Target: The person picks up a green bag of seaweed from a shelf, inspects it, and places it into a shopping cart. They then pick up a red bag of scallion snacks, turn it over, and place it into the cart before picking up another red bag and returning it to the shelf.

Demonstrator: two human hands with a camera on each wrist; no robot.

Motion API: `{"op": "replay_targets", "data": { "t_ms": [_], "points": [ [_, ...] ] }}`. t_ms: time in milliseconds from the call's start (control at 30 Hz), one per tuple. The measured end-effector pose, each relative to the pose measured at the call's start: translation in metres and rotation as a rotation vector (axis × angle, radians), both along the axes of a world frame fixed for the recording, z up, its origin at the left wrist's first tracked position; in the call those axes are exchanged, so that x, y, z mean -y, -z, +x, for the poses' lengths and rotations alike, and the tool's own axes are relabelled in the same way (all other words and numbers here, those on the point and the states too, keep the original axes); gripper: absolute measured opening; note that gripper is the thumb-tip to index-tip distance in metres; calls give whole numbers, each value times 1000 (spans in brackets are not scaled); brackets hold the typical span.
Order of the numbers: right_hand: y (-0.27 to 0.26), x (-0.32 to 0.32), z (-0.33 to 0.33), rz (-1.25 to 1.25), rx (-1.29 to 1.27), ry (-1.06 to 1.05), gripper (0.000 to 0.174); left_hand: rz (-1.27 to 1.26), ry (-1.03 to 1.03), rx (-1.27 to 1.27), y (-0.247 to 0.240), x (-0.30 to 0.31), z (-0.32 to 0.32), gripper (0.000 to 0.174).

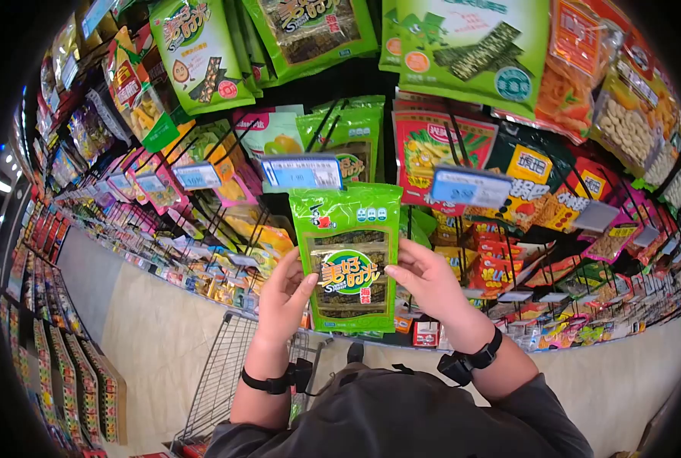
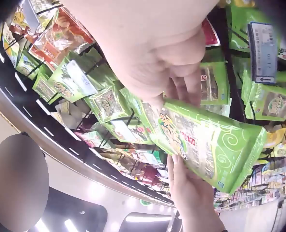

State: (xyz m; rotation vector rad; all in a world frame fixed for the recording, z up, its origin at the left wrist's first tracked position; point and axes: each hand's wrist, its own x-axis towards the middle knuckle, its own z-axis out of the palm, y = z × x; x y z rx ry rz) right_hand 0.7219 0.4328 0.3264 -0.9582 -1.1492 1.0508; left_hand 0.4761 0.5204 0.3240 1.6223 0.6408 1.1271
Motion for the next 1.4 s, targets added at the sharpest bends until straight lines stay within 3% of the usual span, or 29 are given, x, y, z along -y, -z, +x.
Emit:
{"op": "replay_targets", "data": {
  "t_ms": [167, 367, 533, 633, 700, 800, 867, 1000, 1067, 1267, 1333, 1400],
  "points": [
    [-9, -33, 3, 48, 47, 29, 52, 12, 81, 42, 2, -49, -9, 58],
    [-18, -53, 7, 101, 140, -3, 55, 273, 4, -137, 8, -94, -17, 55],
    [-21, -64, 12, 58, 227, 68, 47, 350, 23, -238, -7, -110, -16, 42],
    [-18, -68, 20, 14, 359, 60, 43, 380, 49, -203, -7, -117, -14, 36],
    [-19, -72, 18, 47, 315, 58, 40, 394, 46, -166, -13, -117, -12, 31],
    [-16, -77, 21, 107, 323, 52, 37, 177, 90, -220, -15, -117, -17, 30],
    [-19, -79, 24, 135, 376, 51, 36, 383, 139, -214, -1, -130, -21, 30],
    [-19, -80, 24, 105, 426, 41, 35, 453, 166, -225, 5, -138, -26, 30],
    [-11, -80, 25, 113, 397, 40, 36, 485, 146, -396, 4, -137, -31, 20],
    [-20, -83, 25, -76, 408, 77, 37, 165, 115, -352, -30, -127, 2, 37],
    [-19, -93, 19, -37, 192, 158, 37, 226, 78, -288, -24, -135, 17, 42],
    [-10, -105, 21, -15, 135, 189, 37, 276, 44, -214, -15, -147, 25, 51]
  ]
}}
